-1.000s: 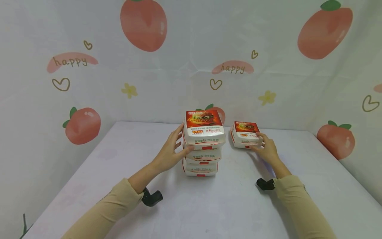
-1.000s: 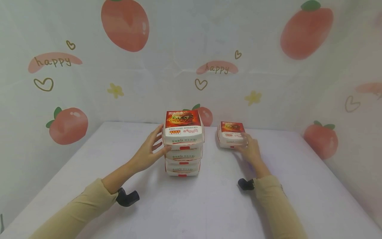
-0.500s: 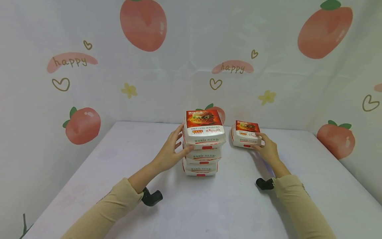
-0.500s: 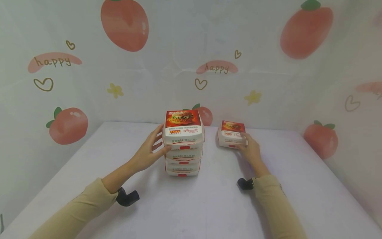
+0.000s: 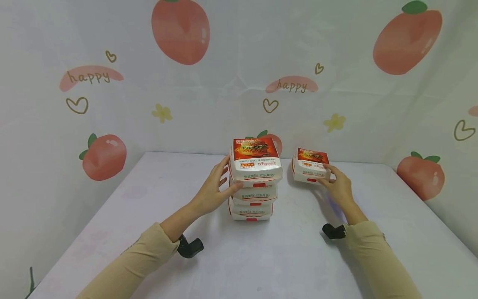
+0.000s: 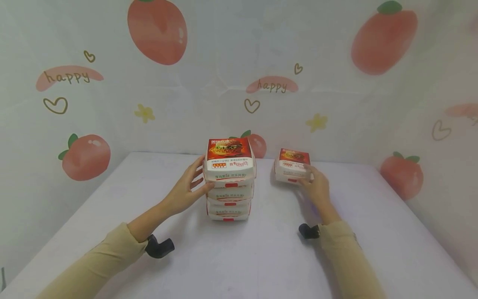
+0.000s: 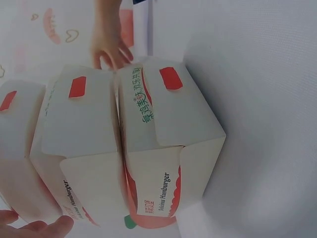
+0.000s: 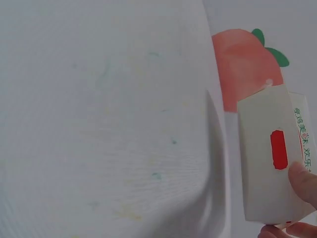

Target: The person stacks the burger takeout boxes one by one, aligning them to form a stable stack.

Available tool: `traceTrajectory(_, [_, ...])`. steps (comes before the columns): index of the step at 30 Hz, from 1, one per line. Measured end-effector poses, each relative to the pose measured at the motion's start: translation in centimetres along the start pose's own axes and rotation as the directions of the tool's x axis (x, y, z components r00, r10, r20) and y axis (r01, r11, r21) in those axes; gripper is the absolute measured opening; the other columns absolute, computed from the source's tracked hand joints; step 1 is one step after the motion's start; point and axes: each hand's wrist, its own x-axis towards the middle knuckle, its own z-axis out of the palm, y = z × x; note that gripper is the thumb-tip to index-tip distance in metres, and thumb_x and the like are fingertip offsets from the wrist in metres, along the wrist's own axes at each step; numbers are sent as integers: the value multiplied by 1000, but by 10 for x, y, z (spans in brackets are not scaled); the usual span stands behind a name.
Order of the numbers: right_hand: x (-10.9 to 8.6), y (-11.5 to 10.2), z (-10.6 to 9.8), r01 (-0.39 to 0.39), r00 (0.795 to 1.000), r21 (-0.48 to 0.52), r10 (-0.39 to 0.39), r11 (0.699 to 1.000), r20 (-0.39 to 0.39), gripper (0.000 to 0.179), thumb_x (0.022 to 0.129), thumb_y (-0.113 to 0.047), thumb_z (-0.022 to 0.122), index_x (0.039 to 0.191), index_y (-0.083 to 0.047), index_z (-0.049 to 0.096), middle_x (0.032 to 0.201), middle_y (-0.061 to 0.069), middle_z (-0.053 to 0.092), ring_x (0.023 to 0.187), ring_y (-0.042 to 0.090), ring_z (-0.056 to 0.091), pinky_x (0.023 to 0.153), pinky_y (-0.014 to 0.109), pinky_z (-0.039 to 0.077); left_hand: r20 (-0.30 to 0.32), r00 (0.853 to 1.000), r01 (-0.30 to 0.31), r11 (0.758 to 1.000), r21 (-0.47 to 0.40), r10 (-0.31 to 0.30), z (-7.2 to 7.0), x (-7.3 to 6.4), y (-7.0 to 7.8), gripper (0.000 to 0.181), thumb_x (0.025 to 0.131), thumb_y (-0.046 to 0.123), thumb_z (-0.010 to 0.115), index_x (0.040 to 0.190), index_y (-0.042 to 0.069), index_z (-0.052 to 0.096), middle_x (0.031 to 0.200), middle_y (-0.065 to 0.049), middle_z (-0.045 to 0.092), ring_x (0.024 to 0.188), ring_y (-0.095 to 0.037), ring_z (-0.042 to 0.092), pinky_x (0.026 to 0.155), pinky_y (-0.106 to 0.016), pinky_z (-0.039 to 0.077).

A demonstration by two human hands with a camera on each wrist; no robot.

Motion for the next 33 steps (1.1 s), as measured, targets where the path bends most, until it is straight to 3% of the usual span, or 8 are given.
traceTrajectory(17, [-8, -21, -26, 10, 1000, 56, -10, 998, -12, 59, 89, -18, 64, 140, -4, 40, 136, 33, 42, 103, 48, 59, 57, 9, 43, 3, 1000, 2, 1000, 10, -2, 0, 0, -1, 82, 90, 29, 61, 151, 20, 7, 153, -13, 18, 141, -36, 24, 111, -51, 33])
traceTrajectory(33, [-12, -35, -45, 93, 993, 70, -87, 993, -81, 56, 87, -15, 66, 137, -3, 44, 131, 35, 45, 98, 50, 60, 53, 3, 39, 3, 1000, -16, 1000, 15, 16, 0, 1, 0, 82, 91, 29, 60, 152, 21, 6, 153, -13, 18, 140, -36, 26, 110, -52, 34])
